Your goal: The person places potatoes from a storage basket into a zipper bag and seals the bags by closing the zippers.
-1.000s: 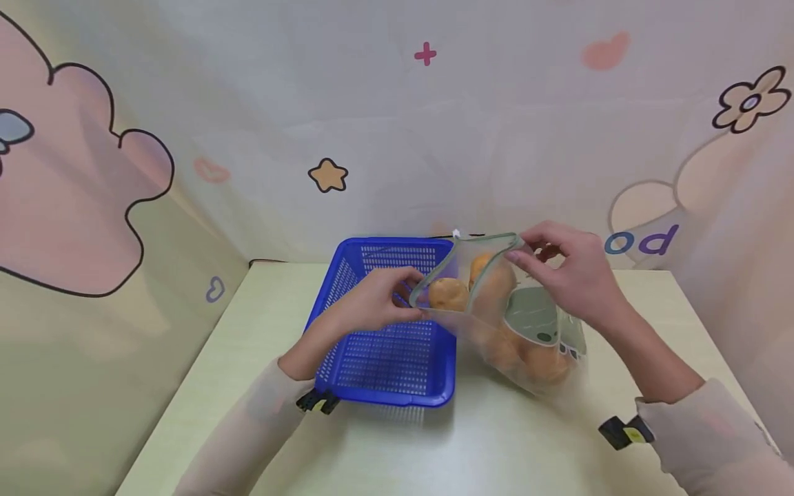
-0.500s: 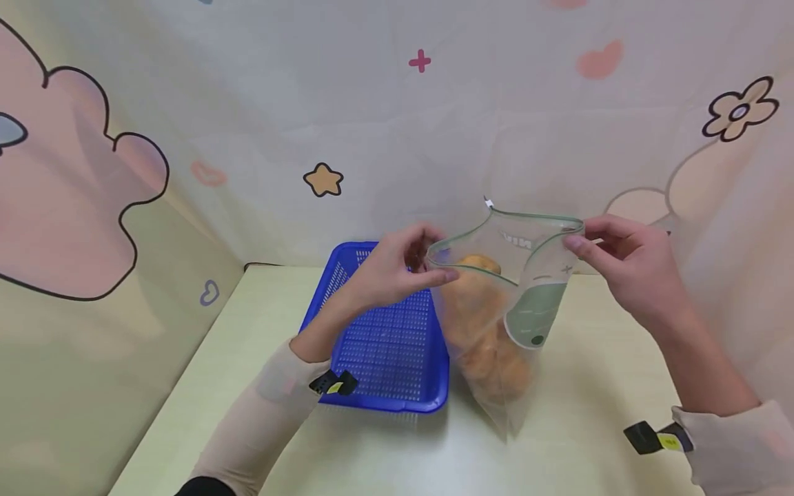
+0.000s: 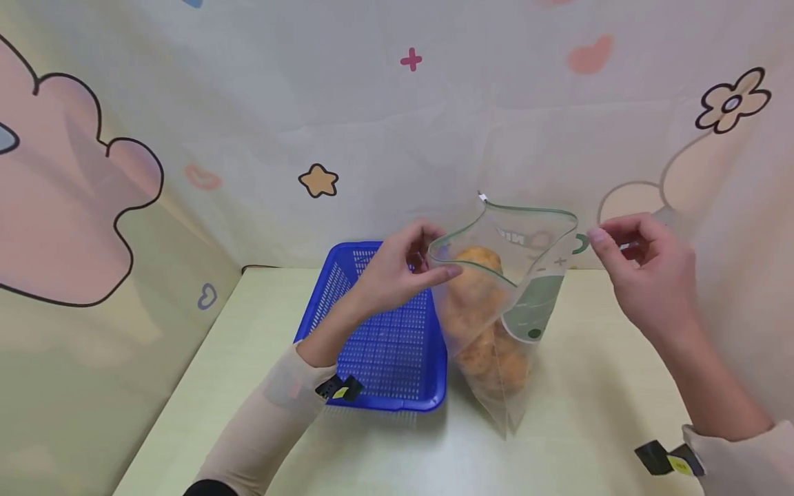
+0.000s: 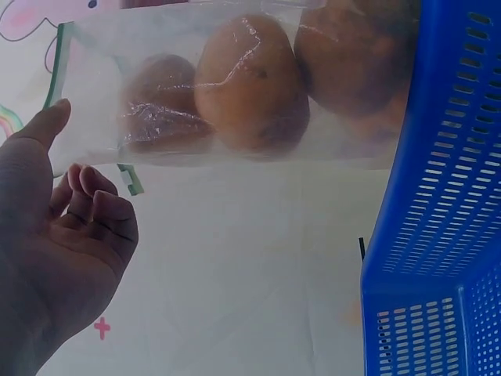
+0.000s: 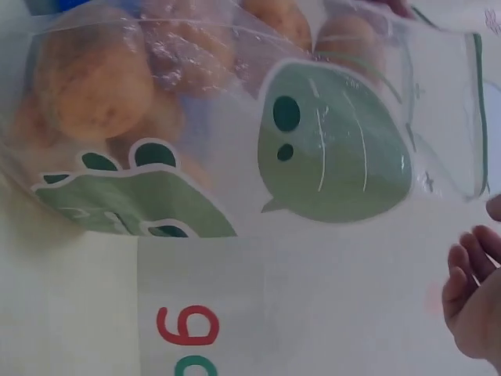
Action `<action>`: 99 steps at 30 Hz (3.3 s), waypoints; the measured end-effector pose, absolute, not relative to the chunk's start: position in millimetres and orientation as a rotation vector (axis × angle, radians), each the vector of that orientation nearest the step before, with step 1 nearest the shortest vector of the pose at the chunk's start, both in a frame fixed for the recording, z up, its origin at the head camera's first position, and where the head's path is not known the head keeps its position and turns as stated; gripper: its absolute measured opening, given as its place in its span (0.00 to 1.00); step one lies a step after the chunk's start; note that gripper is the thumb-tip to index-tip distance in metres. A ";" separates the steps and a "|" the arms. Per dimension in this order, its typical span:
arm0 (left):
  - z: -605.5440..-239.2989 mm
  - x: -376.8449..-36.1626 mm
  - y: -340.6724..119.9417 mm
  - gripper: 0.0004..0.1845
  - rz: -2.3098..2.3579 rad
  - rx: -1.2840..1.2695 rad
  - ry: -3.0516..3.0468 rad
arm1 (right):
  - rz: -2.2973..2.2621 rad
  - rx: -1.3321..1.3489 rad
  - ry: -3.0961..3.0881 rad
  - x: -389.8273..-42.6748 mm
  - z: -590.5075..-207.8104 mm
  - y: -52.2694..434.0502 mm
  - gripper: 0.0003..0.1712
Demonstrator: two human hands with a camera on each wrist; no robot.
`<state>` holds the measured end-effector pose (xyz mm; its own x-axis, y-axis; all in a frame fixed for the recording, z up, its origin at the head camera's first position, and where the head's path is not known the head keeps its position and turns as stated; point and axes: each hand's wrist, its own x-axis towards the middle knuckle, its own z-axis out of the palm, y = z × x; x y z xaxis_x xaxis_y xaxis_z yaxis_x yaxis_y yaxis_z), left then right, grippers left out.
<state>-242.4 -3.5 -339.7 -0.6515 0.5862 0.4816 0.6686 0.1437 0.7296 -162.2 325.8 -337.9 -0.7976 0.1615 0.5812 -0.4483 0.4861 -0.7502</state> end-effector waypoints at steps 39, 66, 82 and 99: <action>-332.7 -284.0 26.6 0.07 -1.960 -0.917 -2.117 | 1.360 0.342 -2.177 -147.2 -296.9 353.3 0.04; -337.0 -256.6 15.8 0.08 -1.590 -1.082 -2.296 | 0.783 0.504 -2.048 -152.8 -312.7 279.5 0.20; -340.0 -232.4 18.6 0.03 -1.540 -1.356 -2.158 | 0.209 0.790 -2.363 -157.6 -292.7 223.5 0.07; -323.9 -231.6 10.6 0.02 -1.619 -1.221 -2.067 | 0.357 0.839 -2.362 -143.1 -282.1 322.1 0.06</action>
<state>-231.6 10.6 -323.9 -0.6197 0.4565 0.6385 0.7293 0.0341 0.6834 -143.1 322.1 -282.1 -0.6197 -0.4818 0.6195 -0.6433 0.7641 -0.0493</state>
